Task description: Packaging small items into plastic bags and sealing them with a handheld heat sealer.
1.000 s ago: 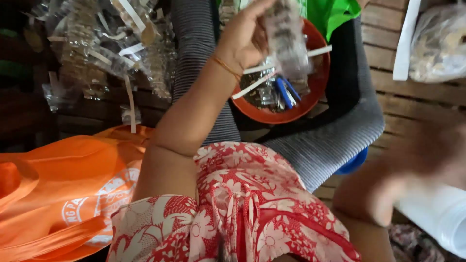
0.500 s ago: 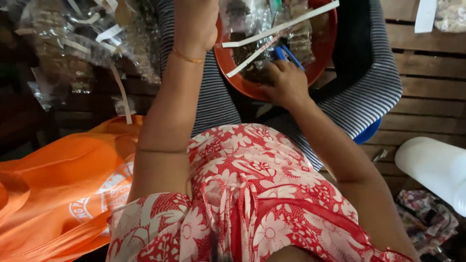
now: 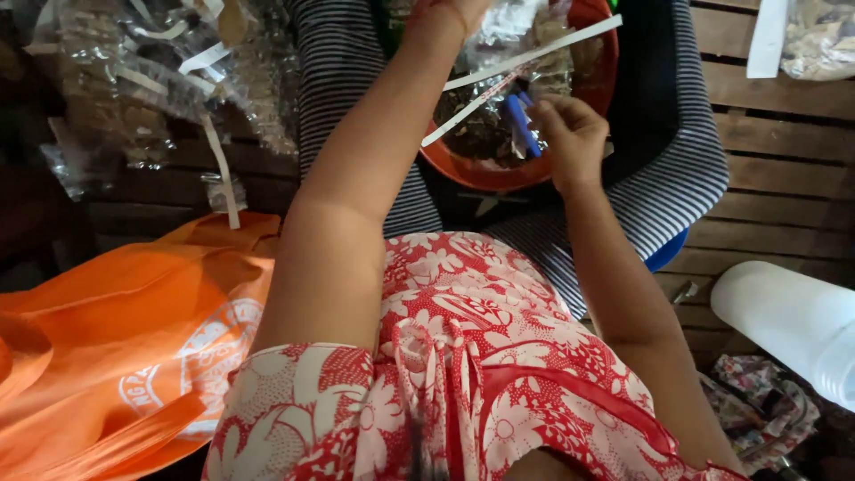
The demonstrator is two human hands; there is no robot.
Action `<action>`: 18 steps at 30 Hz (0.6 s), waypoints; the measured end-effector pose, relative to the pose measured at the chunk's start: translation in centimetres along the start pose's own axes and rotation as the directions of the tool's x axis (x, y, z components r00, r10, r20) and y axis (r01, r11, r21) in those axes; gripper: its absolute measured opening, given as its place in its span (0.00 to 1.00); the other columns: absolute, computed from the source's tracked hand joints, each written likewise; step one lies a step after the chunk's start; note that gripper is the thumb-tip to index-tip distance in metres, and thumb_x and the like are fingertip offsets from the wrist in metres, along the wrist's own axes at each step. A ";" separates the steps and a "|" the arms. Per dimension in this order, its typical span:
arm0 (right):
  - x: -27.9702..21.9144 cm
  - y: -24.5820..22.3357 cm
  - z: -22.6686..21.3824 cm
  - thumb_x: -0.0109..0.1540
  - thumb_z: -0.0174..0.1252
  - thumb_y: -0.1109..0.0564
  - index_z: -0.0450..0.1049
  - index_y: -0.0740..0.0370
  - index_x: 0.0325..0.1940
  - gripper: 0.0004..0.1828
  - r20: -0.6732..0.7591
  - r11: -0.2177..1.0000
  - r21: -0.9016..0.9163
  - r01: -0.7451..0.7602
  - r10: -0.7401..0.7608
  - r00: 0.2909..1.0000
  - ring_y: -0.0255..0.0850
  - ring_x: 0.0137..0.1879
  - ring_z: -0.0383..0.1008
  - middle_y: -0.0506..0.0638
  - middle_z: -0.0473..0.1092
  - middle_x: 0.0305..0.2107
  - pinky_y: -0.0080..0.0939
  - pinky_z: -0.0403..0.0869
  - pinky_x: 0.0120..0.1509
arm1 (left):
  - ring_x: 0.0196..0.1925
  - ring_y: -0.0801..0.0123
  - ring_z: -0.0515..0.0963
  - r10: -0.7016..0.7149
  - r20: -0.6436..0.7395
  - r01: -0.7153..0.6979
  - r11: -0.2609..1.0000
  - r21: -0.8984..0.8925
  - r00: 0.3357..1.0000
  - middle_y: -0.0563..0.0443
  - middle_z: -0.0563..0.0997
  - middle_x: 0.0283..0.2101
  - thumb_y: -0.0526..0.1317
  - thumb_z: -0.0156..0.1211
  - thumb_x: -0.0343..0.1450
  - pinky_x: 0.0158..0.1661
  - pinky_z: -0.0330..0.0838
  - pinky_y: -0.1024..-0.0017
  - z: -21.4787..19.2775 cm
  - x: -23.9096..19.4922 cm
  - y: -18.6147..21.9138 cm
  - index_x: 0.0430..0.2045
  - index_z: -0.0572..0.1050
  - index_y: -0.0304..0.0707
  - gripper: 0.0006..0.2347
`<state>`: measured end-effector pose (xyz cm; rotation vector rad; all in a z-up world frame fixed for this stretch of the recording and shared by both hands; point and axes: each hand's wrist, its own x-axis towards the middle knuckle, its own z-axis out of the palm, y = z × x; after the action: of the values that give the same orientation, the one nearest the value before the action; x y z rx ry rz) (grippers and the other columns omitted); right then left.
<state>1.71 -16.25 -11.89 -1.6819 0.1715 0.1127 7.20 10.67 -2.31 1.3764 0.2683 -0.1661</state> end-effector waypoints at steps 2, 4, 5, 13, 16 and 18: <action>0.8 1.9 -1.5 0.59 0.58 0.65 0.71 0.62 0.38 0.05 -0.021 0.973 0.210 -0.097 0.104 0.994 0.35 0.29 0.72 0.51 0.72 0.26 0.31 0.69 0.27 | 0.19 0.79 0.67 0.021 0.013 -0.022 0.997 0.077 1.000 0.61 0.68 0.18 0.56 0.45 0.65 0.19 0.64 0.84 2.0 0.6 -1.4 0.19 0.68 0.44 0.16; 0.9 2.4 -2.4 0.60 0.57 0.67 0.66 0.62 0.39 0.07 -0.021 0.891 0.415 -0.185 0.213 0.977 0.36 0.28 0.70 0.49 0.70 0.26 0.32 0.69 0.25 | 0.18 0.80 0.66 0.035 0.029 -0.039 0.987 0.156 0.999 0.61 0.68 0.18 0.57 0.44 0.65 0.19 0.64 0.85 4.3 0.7 -3.1 0.19 0.68 0.45 0.17; 0.8 1.9 -2.3 0.60 0.57 0.67 0.66 0.60 0.39 0.09 -0.026 0.871 0.462 -0.166 0.201 0.979 0.36 0.26 0.67 0.48 0.67 0.24 0.34 0.68 0.25 | 0.18 0.80 0.65 0.043 0.039 -0.050 0.979 0.199 0.998 0.61 0.67 0.18 0.58 0.43 0.65 0.18 0.63 0.85 5.3 0.6 -3.9 0.19 0.68 0.45 0.17; 0.8 -0.6 -1.3 0.56 0.59 0.69 0.62 0.56 0.41 0.16 0.062 0.684 0.707 -0.178 0.190 0.980 0.43 0.36 0.74 0.56 0.71 0.32 0.40 0.76 0.42 | 0.49 0.63 0.76 -0.176 0.183 0.200 0.973 -0.117 0.967 0.42 0.76 0.50 0.51 0.58 0.61 0.42 0.74 0.75 10.6 -4.5 -9.9 0.48 0.70 0.33 0.25; 0.4 -0.7 -0.9 0.58 0.57 0.69 0.64 0.57 0.41 0.14 0.069 0.729 0.666 -0.158 0.151 0.986 0.37 0.35 0.71 0.49 0.68 0.29 0.37 0.74 0.42 | 0.33 0.79 0.73 -0.158 0.205 0.222 0.912 -0.344 0.966 0.56 0.77 0.42 0.44 0.58 0.66 0.23 0.69 0.83 12.3 -4.6 -11.5 0.44 0.76 0.44 0.14; 0.0 -0.5 -0.6 0.56 0.60 0.67 0.65 0.58 0.41 0.14 0.052 0.717 0.688 -0.114 0.109 0.993 0.40 0.42 0.72 0.49 0.70 0.33 0.38 0.75 0.48 | 0.55 0.63 0.73 -0.058 0.163 0.136 0.838 -0.528 0.985 0.42 0.75 0.52 0.39 0.61 0.66 0.54 0.70 0.70 13.0 -4.0 -12.8 0.48 0.72 0.32 0.17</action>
<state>1.73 -16.77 -11.37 -0.9116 0.2723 0.1259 1.10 -4.67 -11.08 0.7838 0.2431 -0.2505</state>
